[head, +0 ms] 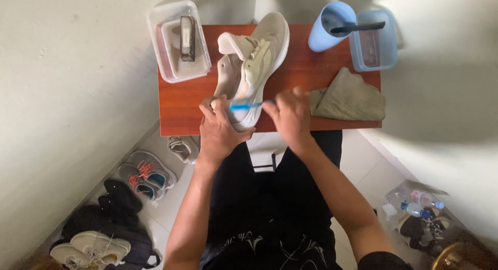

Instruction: The person scrubs a white sneaker with a blue toothbrush, repeatedly dipping the brush into a blue cup of water. After scrubbing, the person wipes the shoe with a cloth. The shoe is held over a wooden table with cleaning supplies nearby.

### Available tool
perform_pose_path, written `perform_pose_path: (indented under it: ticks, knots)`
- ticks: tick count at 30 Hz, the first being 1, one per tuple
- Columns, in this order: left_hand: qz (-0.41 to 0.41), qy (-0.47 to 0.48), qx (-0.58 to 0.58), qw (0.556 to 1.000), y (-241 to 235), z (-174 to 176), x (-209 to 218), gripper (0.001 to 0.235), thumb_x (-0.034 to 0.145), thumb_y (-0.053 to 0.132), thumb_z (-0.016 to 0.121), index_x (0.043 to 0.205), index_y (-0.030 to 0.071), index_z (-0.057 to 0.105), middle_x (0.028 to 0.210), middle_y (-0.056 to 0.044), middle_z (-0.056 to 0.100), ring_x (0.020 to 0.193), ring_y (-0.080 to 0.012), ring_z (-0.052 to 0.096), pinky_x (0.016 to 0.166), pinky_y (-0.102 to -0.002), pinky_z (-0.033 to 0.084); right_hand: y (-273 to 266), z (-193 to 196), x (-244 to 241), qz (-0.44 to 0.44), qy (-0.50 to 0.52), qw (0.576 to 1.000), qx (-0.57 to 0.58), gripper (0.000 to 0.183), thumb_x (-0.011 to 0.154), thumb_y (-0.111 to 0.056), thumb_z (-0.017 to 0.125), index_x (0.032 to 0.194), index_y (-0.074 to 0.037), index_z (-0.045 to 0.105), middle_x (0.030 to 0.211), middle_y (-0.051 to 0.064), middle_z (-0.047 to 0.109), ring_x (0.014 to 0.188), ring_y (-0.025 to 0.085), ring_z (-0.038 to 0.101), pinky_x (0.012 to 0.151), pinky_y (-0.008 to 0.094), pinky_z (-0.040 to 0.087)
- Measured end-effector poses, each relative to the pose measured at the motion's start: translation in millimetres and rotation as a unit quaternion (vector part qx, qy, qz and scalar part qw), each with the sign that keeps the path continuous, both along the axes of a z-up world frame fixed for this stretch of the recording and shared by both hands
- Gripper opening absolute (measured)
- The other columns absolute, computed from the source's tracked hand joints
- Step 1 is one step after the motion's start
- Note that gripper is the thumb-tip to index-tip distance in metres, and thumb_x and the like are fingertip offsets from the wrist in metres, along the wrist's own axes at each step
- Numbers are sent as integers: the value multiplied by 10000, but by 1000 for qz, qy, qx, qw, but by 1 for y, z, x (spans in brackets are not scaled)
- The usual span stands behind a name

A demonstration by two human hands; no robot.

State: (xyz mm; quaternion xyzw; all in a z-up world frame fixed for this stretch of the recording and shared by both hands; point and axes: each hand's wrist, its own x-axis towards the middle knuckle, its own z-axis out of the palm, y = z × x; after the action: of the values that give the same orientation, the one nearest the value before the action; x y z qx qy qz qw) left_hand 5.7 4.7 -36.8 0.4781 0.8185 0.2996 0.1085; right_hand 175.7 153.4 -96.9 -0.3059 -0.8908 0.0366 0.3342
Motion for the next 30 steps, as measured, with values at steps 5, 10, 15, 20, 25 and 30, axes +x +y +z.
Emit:
perform_pose_path:
  ticks: [5,10,15,20,25,30]
  knots:
    - [8,-1,4,1000,0,-11,2,1263,452,465,996,1428,76,296,1302,-228,396,1057,-499,668,822,-582,627,5,15,1,-50,-4,999,-5,618,1037,-655,484,690,-143,490,632,21,411,680,266,473,694,411,392]
    - [20,-12,31,999,2,-12,10,1341,445,489,1005,1442,5,249,1300,-264,403,1087,-528,643,852,-612,604,-25,24,-8,4,3,1000,-11,580,1009,-640,507,715,-140,524,648,25,448,686,241,486,682,381,393]
    - [17,48,59,997,3,-31,12,1344,404,518,1008,1430,4,307,1235,-234,466,1084,-455,647,855,-544,614,-9,24,-1,-39,-2,999,9,597,1040,-628,467,712,-133,524,643,20,432,680,232,476,703,371,392]
    - [10,78,83,993,4,-34,15,1327,421,524,996,1421,5,294,1260,-232,454,1123,-437,620,860,-552,609,-29,8,-7,-9,12,999,-29,588,1005,-649,510,707,-144,550,617,25,460,656,254,506,688,395,417]
    - [0,119,108,987,1,-43,12,1334,404,549,989,1415,7,309,1260,-235,481,1135,-417,620,898,-532,605,-12,3,7,-42,-6,998,-36,624,1009,-693,461,709,-159,578,613,15,480,663,253,521,706,399,417]
    - [-16,149,136,979,6,-54,16,1227,409,481,985,1371,22,379,1193,-212,498,1072,-410,631,879,-536,592,-12,11,16,-82,-12,996,-29,571,1047,-558,551,687,-116,519,608,67,441,667,318,510,683,441,427]
